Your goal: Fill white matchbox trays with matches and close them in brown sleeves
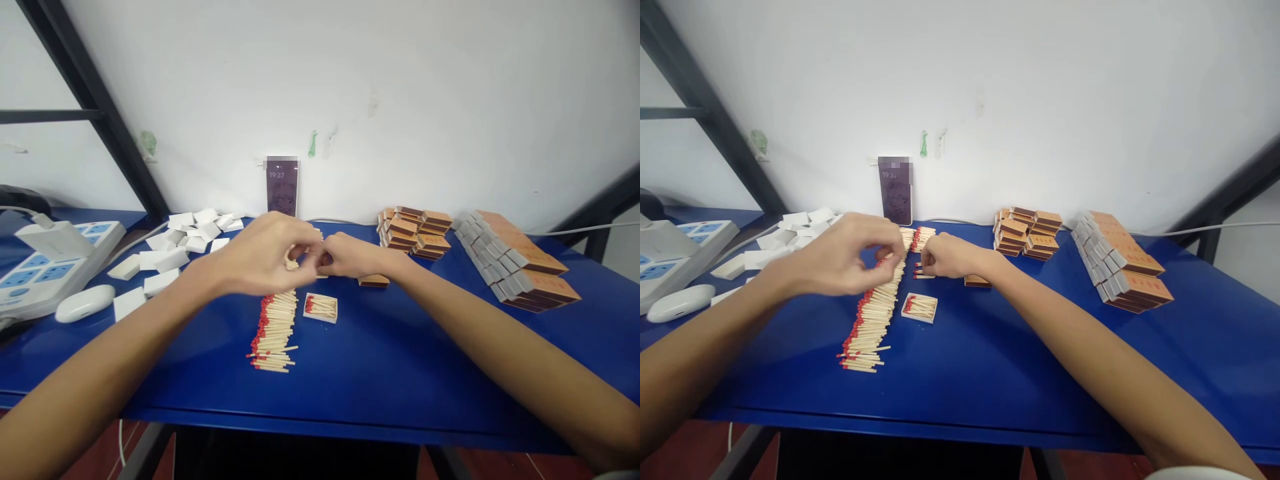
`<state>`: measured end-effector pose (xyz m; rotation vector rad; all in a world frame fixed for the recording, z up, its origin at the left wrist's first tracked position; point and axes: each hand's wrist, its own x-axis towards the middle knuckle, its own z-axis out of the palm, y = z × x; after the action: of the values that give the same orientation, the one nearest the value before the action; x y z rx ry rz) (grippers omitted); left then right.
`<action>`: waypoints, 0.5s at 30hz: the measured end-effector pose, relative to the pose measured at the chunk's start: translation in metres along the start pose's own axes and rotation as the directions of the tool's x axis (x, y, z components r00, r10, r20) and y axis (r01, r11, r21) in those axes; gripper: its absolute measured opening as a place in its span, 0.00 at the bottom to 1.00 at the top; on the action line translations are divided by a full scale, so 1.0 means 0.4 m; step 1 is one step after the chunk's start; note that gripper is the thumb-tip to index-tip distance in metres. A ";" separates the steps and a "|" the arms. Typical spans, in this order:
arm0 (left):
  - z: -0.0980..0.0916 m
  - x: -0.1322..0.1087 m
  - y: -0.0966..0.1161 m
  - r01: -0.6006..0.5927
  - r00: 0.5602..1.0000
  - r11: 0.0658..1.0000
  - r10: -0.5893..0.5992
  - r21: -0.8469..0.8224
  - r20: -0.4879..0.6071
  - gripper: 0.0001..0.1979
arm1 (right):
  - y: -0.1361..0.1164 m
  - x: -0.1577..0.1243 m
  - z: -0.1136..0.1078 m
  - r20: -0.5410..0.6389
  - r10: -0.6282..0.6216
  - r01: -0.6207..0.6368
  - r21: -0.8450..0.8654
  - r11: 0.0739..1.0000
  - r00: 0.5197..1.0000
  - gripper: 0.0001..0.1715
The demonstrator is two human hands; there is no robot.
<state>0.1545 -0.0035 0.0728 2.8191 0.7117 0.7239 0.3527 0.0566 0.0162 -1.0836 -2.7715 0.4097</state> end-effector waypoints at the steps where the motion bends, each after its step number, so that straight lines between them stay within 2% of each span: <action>1: 0.000 -0.006 -0.032 0.054 0.998 0.996 -0.052 0.075 -0.036 0.05 | 0.000 -0.001 -0.002 0.014 0.005 -0.005 0.000 1.000 1.000 0.07; 4: 0.018 -0.042 -0.102 0.120 0.992 0.961 -0.104 0.250 -0.077 0.05 | 0.001 -0.005 -0.009 0.061 0.000 -0.001 0.022 1.000 0.998 0.07; 7: 0.032 -0.069 -0.142 0.172 0.984 0.937 -0.151 0.302 -0.092 0.09 | 0.004 -0.006 -0.014 0.045 -0.009 0.008 0.037 0.999 0.999 0.07; 11: 0.035 -0.078 -0.177 0.297 0.954 0.906 -0.267 0.301 -0.137 0.16 | 0.014 0.001 -0.007 -0.054 0.038 -0.042 -0.072 0.996 0.998 0.09; 15: 0.038 -0.081 -0.199 0.395 0.918 0.860 -0.355 0.322 -0.178 0.19 | 0.027 0.012 0.017 -0.190 0.132 -0.173 -0.222 0.960 0.973 0.14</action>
<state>0.1043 0.0506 0.0262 2.8071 1.5008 0.7482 0.3546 0.0659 0.0065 -1.3226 -2.6398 -0.0042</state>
